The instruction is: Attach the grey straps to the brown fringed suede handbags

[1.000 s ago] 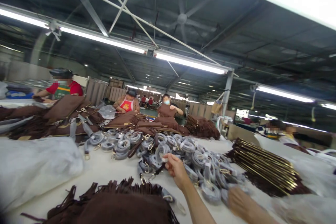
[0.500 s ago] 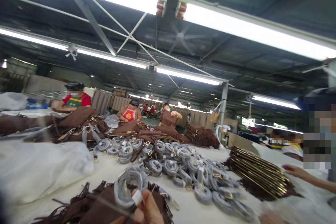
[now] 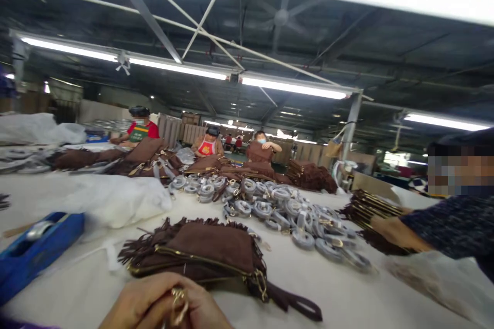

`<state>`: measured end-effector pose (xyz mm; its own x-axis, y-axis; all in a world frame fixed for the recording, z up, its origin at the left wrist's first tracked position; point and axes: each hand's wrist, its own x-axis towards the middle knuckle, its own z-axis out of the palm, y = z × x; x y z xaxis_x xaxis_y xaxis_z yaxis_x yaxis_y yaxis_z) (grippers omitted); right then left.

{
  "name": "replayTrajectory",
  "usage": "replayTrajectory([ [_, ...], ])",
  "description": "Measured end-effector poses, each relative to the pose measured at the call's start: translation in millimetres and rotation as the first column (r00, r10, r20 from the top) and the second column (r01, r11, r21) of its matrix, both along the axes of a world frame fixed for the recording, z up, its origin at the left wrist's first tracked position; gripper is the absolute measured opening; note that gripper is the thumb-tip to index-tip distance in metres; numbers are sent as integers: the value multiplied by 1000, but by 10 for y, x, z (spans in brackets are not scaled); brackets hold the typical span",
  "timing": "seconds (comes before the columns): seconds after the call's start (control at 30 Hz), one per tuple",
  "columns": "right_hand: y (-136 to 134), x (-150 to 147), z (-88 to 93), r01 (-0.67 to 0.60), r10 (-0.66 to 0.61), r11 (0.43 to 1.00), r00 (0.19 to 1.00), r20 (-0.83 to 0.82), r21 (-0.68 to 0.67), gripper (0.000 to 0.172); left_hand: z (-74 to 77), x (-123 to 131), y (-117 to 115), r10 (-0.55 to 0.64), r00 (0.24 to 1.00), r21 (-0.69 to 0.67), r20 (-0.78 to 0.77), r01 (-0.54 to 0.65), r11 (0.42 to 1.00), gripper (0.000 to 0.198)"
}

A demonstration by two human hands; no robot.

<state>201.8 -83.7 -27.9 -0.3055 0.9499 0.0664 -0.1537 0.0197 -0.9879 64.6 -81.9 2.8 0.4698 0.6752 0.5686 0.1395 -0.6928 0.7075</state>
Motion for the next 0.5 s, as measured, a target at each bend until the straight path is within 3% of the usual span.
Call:
replayTrajectory([
  [0.07,-75,85,-22,-7,11,999,995,103,-37,50,74,-5,15,68,997,79,-37,-64,995,25],
  [0.13,-127,272,-29,117,-162,980,938,307,158,51,85,22,56,124,992,75,12,-124,989,28],
  [0.23,-202,561,16,252,-479,847,743,468,468,48,-4,111,109,145,987,-77,69,-140,987,25],
  [0.33,-303,694,114,167,-475,852,645,598,497,48,-121,249,141,126,991,-178,45,-116,977,29],
  [0.5,-403,657,217,65,-529,815,488,694,575,45,-217,450,186,219,974,-123,59,-211,970,28],
])
